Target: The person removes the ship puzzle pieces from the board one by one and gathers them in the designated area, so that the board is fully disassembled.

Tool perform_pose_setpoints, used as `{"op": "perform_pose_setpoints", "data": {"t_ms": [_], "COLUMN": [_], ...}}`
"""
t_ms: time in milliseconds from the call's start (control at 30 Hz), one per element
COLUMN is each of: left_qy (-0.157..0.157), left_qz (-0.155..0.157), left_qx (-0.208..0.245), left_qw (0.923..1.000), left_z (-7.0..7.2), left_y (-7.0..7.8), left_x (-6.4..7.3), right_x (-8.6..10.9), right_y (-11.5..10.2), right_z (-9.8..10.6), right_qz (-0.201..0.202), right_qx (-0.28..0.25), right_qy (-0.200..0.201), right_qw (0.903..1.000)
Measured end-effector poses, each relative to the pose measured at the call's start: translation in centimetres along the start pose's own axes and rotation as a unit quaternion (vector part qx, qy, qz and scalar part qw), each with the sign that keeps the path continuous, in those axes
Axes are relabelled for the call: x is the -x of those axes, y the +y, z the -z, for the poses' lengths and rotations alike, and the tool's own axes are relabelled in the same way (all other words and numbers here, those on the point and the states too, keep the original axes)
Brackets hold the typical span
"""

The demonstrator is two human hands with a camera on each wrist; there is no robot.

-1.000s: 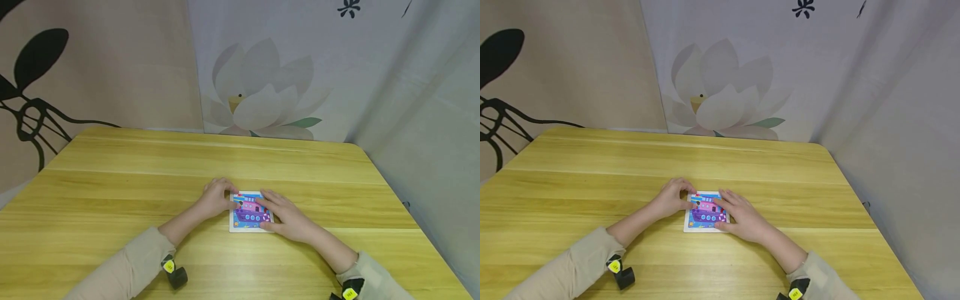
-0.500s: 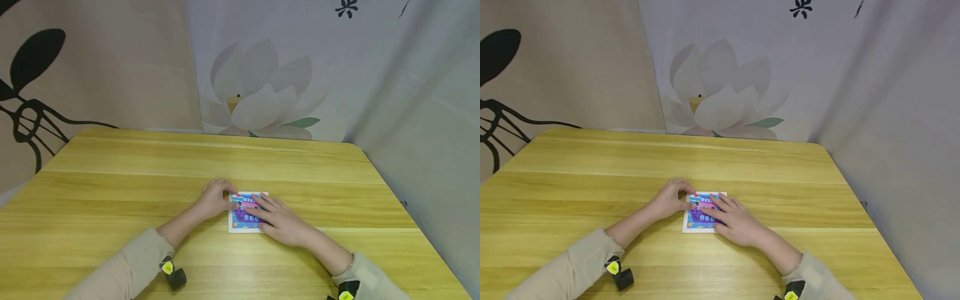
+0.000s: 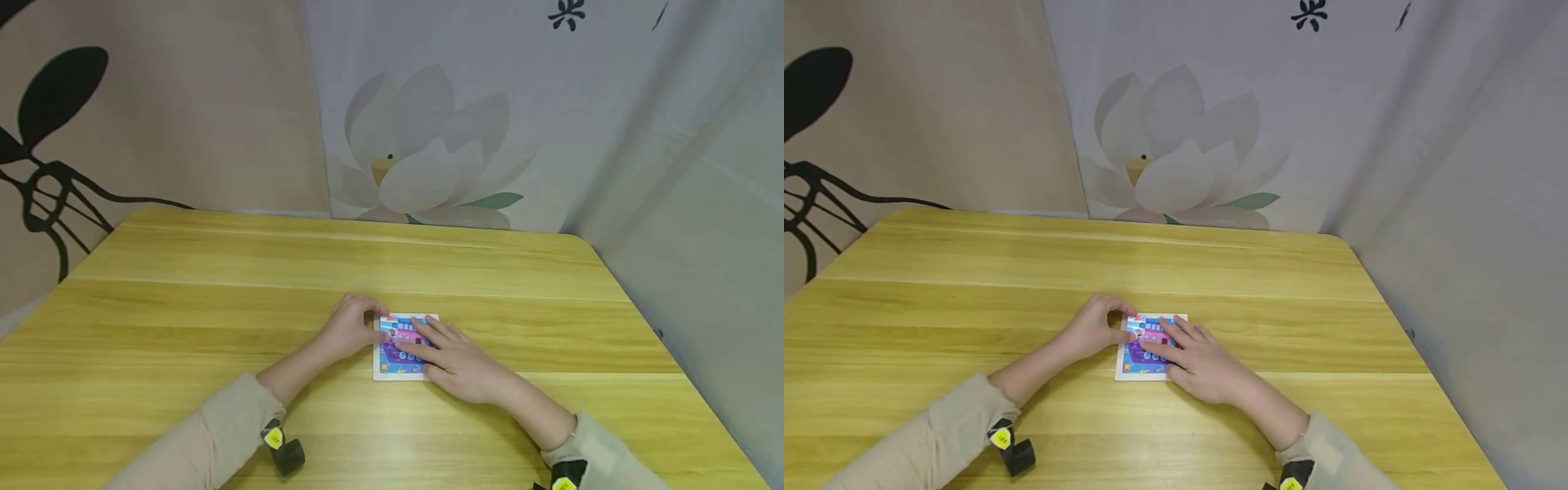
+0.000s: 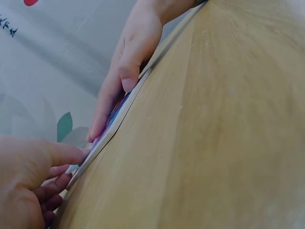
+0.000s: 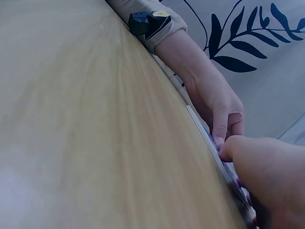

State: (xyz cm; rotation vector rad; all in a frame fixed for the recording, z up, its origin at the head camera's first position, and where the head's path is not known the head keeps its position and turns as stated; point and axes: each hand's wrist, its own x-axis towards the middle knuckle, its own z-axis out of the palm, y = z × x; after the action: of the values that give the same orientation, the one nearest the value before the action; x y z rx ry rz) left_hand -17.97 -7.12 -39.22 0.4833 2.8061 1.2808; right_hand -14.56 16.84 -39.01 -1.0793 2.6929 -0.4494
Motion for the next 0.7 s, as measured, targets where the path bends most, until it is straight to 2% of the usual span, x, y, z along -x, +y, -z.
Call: {"op": "perform_pose_setpoints", "data": {"t_ms": [467,700], "left_qy": [-0.005,-0.006], "left_qz": [-0.034,-0.014], "left_qx": [0.057,0.099], "left_qw": [0.9978,0.995], "left_z": [0.2,0.7], "left_y": [-0.7,-1.2], "left_x": [-0.1,-0.3], "right_x": [0.0,0.1], "right_y": [0.1,-0.1], "right_z": [0.1,0.1], "right_qz": [0.021,0.019], "right_qx": [0.012,0.013], "right_qy": [0.003,0.005], "right_qw": [0.9997,0.9997]}}
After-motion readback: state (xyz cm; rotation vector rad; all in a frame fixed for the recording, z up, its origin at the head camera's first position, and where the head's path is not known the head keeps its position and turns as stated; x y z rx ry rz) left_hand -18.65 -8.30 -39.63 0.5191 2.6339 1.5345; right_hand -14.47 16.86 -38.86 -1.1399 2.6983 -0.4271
